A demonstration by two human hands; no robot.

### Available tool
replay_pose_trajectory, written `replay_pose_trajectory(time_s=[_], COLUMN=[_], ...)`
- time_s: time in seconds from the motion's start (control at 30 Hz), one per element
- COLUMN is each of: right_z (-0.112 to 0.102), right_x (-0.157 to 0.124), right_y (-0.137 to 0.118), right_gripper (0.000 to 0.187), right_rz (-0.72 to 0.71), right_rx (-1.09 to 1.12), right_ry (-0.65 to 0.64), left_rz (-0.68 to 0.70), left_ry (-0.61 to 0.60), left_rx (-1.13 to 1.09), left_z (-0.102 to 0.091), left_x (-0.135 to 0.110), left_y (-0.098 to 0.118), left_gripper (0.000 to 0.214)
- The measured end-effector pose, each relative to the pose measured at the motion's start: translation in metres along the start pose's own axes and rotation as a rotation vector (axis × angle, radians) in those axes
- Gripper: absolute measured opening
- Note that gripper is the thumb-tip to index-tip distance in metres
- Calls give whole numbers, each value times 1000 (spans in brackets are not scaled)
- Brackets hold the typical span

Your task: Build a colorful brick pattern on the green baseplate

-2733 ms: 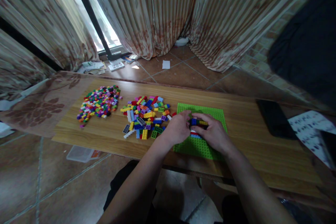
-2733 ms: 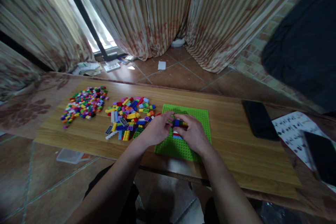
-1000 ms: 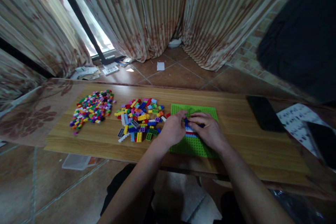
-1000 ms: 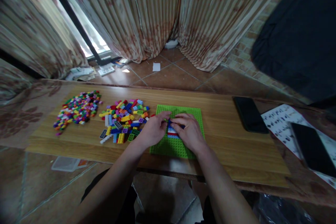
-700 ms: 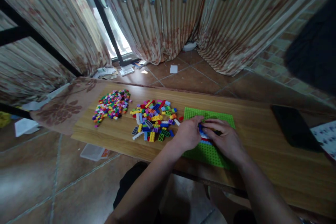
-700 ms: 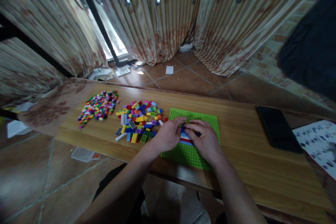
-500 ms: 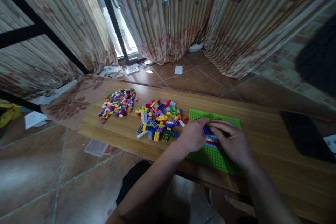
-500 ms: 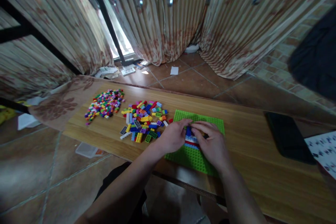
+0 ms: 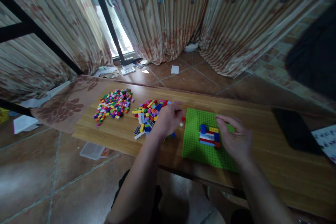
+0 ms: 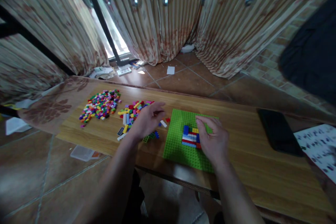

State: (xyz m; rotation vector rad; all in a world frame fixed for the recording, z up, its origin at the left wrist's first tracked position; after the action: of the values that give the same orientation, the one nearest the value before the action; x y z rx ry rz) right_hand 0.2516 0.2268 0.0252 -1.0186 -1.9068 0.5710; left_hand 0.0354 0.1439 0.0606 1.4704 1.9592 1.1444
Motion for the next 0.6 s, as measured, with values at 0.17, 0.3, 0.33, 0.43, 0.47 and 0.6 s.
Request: replay_pose_trajectory(time_s=[0.17, 0.3, 0.33, 0.43, 0.47, 0.6], right_z=[-7, -11, -11, -13, -13, -14], right_x=[3, 4, 4, 3, 3, 3], right_y=[10, 13, 13, 13, 13, 14], right_gripper=[22, 23, 24, 25, 25, 26], right_rz=[87, 114, 113, 105, 103, 108], right_rx=[32, 29, 27, 31, 33, 15], right_ry=[107, 140, 141, 138, 136, 129], left_rz=[-182, -326, -343, -369, -371, -375], left_ry=[-55, -138, -173, -249, -258, -263], left_rx=[325, 482, 487, 514, 524, 566], left_z=[-78, -106, -107, -103, -101, -90], left_x=[-14, -29, -31, -34, -33, -29], left_y=[-12, -22, -25, -34, -36, -35], left_gripper=[28, 31, 34, 39, 40, 40])
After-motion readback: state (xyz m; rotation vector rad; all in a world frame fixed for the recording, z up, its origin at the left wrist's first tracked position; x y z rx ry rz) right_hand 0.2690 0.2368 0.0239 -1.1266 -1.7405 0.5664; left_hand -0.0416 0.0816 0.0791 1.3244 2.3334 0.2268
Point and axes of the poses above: each hand's wrist, its own x-axis towards the middle knuckle, its own z-axis out of the palm, y = z × x, the point moved 1 cm from there along x, towards the middle knuckle, and after that the axes turned 2 degrees about z, right-handed, at the moved point
